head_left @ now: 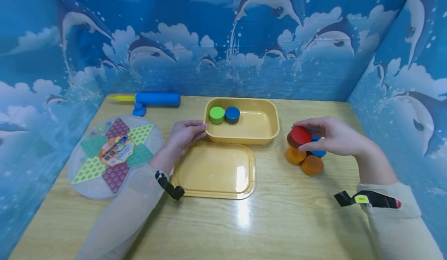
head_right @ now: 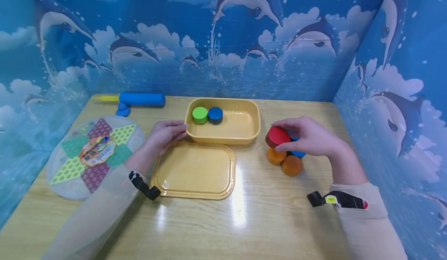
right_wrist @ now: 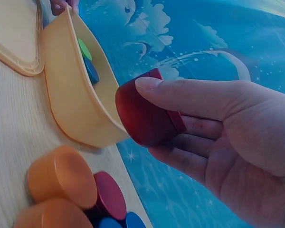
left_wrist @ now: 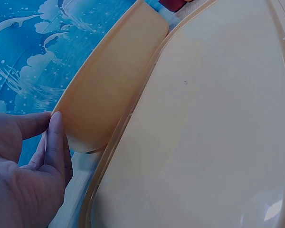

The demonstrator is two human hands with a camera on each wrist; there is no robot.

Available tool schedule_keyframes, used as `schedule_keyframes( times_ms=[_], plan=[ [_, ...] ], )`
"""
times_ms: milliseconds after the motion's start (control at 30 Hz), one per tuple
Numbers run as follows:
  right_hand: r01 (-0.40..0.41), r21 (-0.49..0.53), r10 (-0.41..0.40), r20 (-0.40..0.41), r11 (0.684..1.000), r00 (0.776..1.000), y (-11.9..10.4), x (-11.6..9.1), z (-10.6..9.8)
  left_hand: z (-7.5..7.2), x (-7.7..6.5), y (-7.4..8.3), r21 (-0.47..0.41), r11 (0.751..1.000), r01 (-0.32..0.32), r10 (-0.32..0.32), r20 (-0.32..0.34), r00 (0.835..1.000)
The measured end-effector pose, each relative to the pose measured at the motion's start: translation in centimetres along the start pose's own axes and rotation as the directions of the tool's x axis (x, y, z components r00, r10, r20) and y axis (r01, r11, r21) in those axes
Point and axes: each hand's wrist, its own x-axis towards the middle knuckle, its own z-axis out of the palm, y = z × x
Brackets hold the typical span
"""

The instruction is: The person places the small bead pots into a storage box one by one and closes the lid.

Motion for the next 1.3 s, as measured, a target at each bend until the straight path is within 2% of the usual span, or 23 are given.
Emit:
schedule_keyframes(
  times_ms=[200,400,633,967,1300],
  plan=[
    [-0.02,0.019,0.02,0.018,1.0,1.0,-0.6,2.2,0.3,-0.1,0.2,-0.1,0.006,1.0,-0.002,0.002,0.001,1.0],
    [-0.007,0.052,0.007,-0.007,0.999,1.0,-1.2,4.7,0.8,-0.2,0.2,0.0,0.005,1.0,-0.001,0.001,0.002,1.0],
    [-0.044,0.075,0.045,-0.003,0.996,0.999,-1.8,7.3,1.7,-0.1,0.1,0.0,0.003,1.0,-0.005,0.005,0.01,1.0],
    [-0.019,0.121,0.018,0.006,0.992,1.0,-1.1,11.1,2.5,-0.1,0.0,0.0,-0.007,1.0,-0.008,0.008,0.015,1.0],
    [-0.071,0.108,0.069,0.021,0.992,0.997,-0.5,14.6,3.8,-0.2,0.2,-0.2,-0.028,1.0,-0.015,0.015,0.01,1.0]
  ],
)
